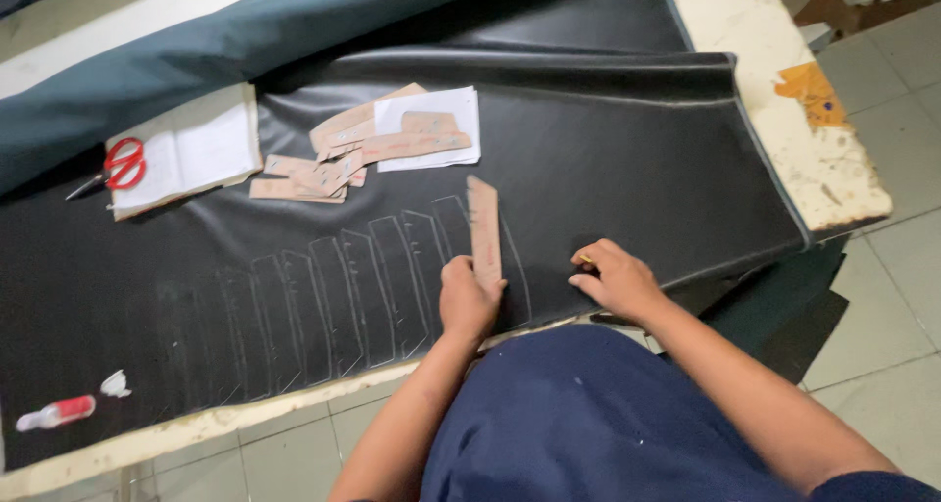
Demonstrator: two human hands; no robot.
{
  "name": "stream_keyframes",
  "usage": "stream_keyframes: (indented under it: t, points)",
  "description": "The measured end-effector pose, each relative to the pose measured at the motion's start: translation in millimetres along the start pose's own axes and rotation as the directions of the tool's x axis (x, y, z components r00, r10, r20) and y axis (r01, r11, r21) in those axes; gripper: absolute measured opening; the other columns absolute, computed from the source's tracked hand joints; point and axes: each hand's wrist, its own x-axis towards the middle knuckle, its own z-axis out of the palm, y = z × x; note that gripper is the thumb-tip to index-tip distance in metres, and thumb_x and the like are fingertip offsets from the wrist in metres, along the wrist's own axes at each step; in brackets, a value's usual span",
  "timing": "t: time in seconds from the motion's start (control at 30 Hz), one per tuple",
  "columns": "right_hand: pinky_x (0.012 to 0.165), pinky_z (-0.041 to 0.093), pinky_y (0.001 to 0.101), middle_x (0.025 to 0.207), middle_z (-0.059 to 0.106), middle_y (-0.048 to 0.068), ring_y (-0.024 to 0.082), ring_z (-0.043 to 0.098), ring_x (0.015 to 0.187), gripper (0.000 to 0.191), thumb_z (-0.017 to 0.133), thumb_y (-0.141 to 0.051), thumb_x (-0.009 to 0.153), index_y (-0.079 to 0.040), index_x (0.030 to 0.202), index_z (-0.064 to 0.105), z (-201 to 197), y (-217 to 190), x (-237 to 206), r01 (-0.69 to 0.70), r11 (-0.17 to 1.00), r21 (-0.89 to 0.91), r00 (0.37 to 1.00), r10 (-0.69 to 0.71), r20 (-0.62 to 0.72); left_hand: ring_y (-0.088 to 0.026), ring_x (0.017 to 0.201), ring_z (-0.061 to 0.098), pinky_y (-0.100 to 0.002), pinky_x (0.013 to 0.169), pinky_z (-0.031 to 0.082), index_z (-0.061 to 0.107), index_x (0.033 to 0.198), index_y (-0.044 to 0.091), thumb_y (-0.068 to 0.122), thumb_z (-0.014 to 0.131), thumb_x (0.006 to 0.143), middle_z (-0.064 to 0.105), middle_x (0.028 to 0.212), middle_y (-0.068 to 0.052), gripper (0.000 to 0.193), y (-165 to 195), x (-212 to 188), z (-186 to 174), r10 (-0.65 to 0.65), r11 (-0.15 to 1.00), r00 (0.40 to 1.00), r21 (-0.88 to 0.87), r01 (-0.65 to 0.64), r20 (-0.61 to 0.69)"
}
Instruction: The person uses a wooden pattern and a pencil to trace outlines onto a large black sheet on a table. They repeatedly reposition the pattern and draw along its edges to create multiple identical shapes.
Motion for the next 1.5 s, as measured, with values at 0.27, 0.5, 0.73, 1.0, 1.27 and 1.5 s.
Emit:
stream_keyframes:
  t: [0.27,0.5,0.73,1.0,1.27,1.5]
  points:
    - [0.036,0.034,0.0215,0.077,0.074,0.010,0.010,0.060,0.051,0.042,0.053,-0.036,0.097,0.001,0.098,0.072,-3,-23,14,-0.591,0.351,0.726,0.806,0.295,0.513,-0.033,0.088,0.068,-0.044,0.074,0.054,0.068,0.096,0.009,0.014,0.069,0.095,0.065,0.106,-0.007,0.005,3,13,-47,0.456,0.878,0.889,-0.147,-0.455,-0.030]
    - [0.047,0.041,0.0228,0.074,0.066,0.003,0.007,0.053,0.056,0.023,0.072,-0.019,0.094,0.001,0.106,0.074,22,-31,19,-0.467,0.551,0.692,0.880,0.211,0.426,-0.034,0.127,0.056,-0.047,0.103,0.046,0.063,0.128,0.012,0.017,0.072,0.091,0.052,0.146,-0.013,0.039,3,29,-46,0.532,0.847,0.841,-0.074,-0.527,0.094]
    - [0.072,0.055,0.0320,0.088,0.076,0.010,0.017,0.073,0.078,0.032,0.077,-0.025,0.086,-0.003,0.109,0.074,58,-43,21,-0.266,0.944,0.194,0.959,0.279,-0.041,-0.035,0.156,0.013,-0.062,0.123,0.004,0.047,0.150,0.019,0.048,0.088,0.070,0.024,0.166,-0.013,0.094,-25,23,-20,0.401,0.883,0.835,0.084,-0.462,0.377]
    - [0.077,0.054,0.0358,0.097,0.069,0.008,0.022,0.069,0.085,0.034,0.075,-0.024,0.091,-0.013,0.123,0.074,64,-43,2,-0.059,0.998,-0.035,0.996,0.056,-0.073,-0.035,0.157,0.015,-0.059,0.125,0.005,0.052,0.148,0.026,0.054,0.088,0.067,0.027,0.166,-0.011,0.093,-36,20,-6,0.407,0.894,0.864,0.062,-0.443,0.297]
    - [0.080,0.052,0.0366,0.109,0.059,0.005,0.021,0.062,0.092,0.063,0.075,-0.021,0.084,-0.021,0.145,0.058,41,-40,-3,0.012,0.996,-0.086,0.985,0.003,0.171,-0.034,0.157,0.014,-0.058,0.125,0.004,0.051,0.149,0.027,0.051,0.088,0.067,0.026,0.167,-0.010,0.093,-32,21,-7,0.374,0.907,0.870,0.070,-0.415,0.321]
    - [0.081,0.052,0.0364,0.106,0.058,0.004,0.020,0.062,0.092,0.063,0.074,-0.022,0.085,-0.024,0.146,0.058,40,-43,-1,-0.078,0.989,-0.124,0.973,0.102,0.205,-0.033,0.157,0.013,-0.058,0.125,0.003,0.051,0.149,0.027,0.051,0.087,0.068,0.025,0.167,-0.009,0.092,-32,20,-5,0.365,0.909,0.873,0.077,-0.409,0.325]
